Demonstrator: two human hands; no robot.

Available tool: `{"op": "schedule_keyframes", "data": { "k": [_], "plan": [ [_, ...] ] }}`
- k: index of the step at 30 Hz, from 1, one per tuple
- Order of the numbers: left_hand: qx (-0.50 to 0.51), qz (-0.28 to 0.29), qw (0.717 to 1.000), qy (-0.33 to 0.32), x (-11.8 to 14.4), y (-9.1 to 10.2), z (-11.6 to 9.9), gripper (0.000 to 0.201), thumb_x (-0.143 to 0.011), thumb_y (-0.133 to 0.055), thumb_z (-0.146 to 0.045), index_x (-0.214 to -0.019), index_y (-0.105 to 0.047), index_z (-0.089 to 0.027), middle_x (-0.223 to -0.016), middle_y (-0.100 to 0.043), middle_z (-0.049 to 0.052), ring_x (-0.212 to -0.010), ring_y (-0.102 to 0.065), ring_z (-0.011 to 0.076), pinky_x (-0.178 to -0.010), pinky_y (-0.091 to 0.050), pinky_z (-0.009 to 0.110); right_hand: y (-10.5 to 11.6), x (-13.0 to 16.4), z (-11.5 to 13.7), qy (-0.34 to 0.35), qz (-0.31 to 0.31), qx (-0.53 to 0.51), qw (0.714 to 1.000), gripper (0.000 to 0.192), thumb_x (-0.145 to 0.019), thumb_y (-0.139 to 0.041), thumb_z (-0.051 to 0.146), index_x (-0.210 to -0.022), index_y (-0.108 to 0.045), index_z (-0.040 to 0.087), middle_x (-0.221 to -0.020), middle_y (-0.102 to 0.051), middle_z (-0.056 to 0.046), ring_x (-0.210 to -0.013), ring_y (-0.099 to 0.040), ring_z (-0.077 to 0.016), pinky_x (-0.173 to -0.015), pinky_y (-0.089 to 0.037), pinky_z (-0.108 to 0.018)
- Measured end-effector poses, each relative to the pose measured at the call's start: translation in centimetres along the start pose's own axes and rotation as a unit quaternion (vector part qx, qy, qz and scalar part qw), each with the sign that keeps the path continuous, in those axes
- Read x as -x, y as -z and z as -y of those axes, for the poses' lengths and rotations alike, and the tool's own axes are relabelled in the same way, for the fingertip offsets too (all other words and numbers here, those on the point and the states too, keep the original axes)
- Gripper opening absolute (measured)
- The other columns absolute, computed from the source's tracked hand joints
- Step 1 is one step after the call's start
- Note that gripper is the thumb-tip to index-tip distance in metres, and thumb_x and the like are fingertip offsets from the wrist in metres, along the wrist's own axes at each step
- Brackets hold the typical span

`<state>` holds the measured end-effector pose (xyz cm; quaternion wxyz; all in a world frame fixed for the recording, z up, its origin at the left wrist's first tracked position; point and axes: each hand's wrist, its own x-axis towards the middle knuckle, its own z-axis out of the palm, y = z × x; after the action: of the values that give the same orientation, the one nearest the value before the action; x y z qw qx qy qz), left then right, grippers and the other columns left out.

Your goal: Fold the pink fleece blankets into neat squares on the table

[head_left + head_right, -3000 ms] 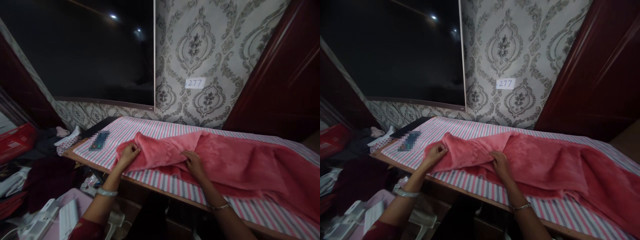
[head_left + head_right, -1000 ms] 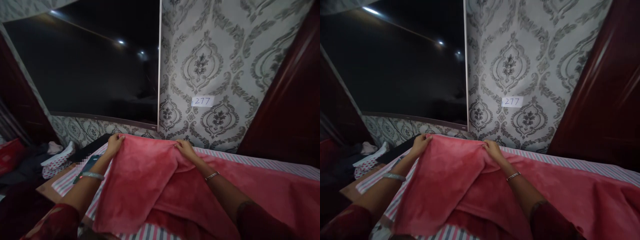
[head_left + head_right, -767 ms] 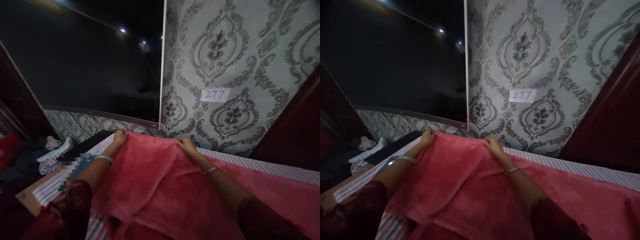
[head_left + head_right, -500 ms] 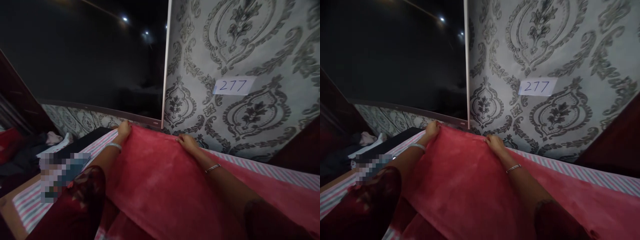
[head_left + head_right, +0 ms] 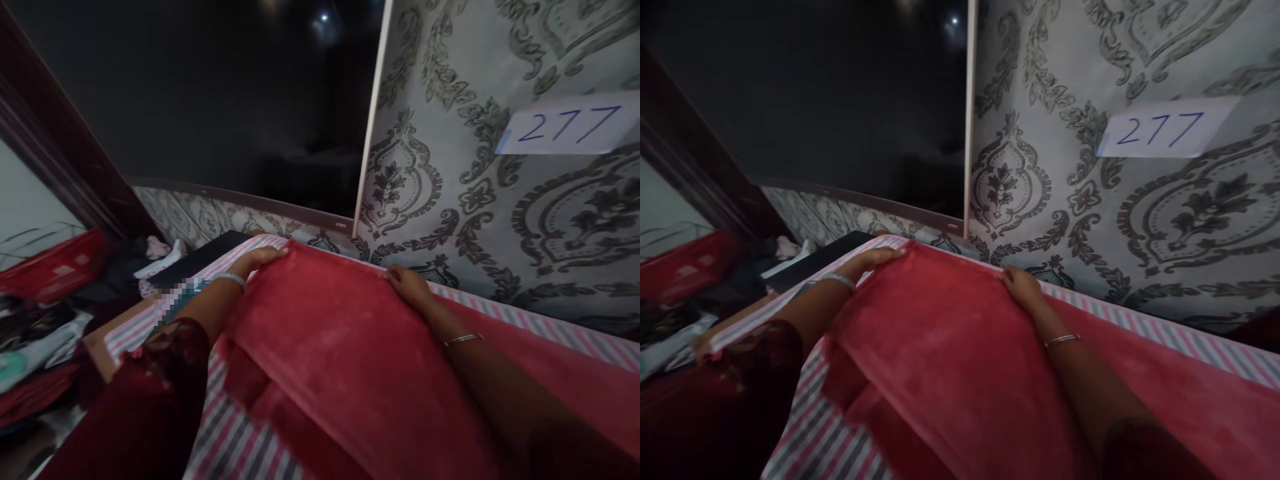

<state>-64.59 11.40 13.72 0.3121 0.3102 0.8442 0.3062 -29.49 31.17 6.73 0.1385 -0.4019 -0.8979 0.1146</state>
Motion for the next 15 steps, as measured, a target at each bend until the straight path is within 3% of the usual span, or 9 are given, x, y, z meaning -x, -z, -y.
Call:
{"op": "schedule_keyframes", "data": {
  "k": [3, 6, 11, 15],
  "plan": [
    [0.056, 0.058, 0.996, 0.023, 3.5, 0.7, 2.1, 0.037, -0.068, -0.075, -0.05, -0.089, -0.073, -0.019, -0.093, -0.076, 0.01, -0.088, -0.071, 0.0271, -0.075, -0.056, 0.033, 0.5, 1.3, 0.0, 0.029, -0.009, 0.014, 0.999, 0.037, -0.093, -0.051, 0.028, -0.125, -0.062, 0.014, -0.12, -0.068, -0.016, -0.109, -0.063, -0.028, -0.088, -0.047, -0.034],
    [0.101, 0.065, 0.992, 0.031, 6.7, 1.1, 4.1, 0.047, -0.057, -0.085, -0.045, -0.091, -0.07, -0.017, -0.09, -0.076, 0.009, -0.088, -0.071, 0.0276, -0.075, -0.057, 0.033, 0.9, 5.1, 0.2, 0.088, -0.063, 0.04, 0.993, 0.047, -0.089, -0.054, 0.028, -0.134, -0.057, 0.013, -0.136, -0.057, -0.019, -0.123, -0.053, -0.0338, -0.1, -0.045, -0.046],
    [0.169, 0.07, 0.983, 0.024, 11.4, 1.2, 6.3, 0.04, -0.059, -0.085, -0.041, -0.086, -0.069, -0.016, -0.09, -0.076, 0.012, -0.09, -0.071, 0.0297, -0.075, -0.058, 0.037, 1.7, 17.5, 2.0, 0.235, -0.073, -0.033, 0.969, 0.038, -0.094, -0.048, 0.035, -0.126, -0.063, 0.021, -0.133, -0.06, -0.013, -0.123, -0.055, -0.0316, -0.105, -0.044, -0.053],
    [0.195, 0.027, 0.98, -0.002, 14.4, 1.1, 7.6, 0.033, -0.061, -0.085, -0.034, -0.085, -0.069, -0.017, -0.092, -0.075, 0.012, -0.091, -0.071, 0.0285, -0.076, -0.059, 0.037, 2.1, 27.1, 3.2, 0.243, -0.036, -0.048, 0.968, 0.04, -0.096, -0.047, 0.038, -0.132, -0.06, 0.029, -0.138, -0.058, -0.011, -0.124, -0.056, -0.0306, -0.102, -0.049, -0.051]
  ]
}}
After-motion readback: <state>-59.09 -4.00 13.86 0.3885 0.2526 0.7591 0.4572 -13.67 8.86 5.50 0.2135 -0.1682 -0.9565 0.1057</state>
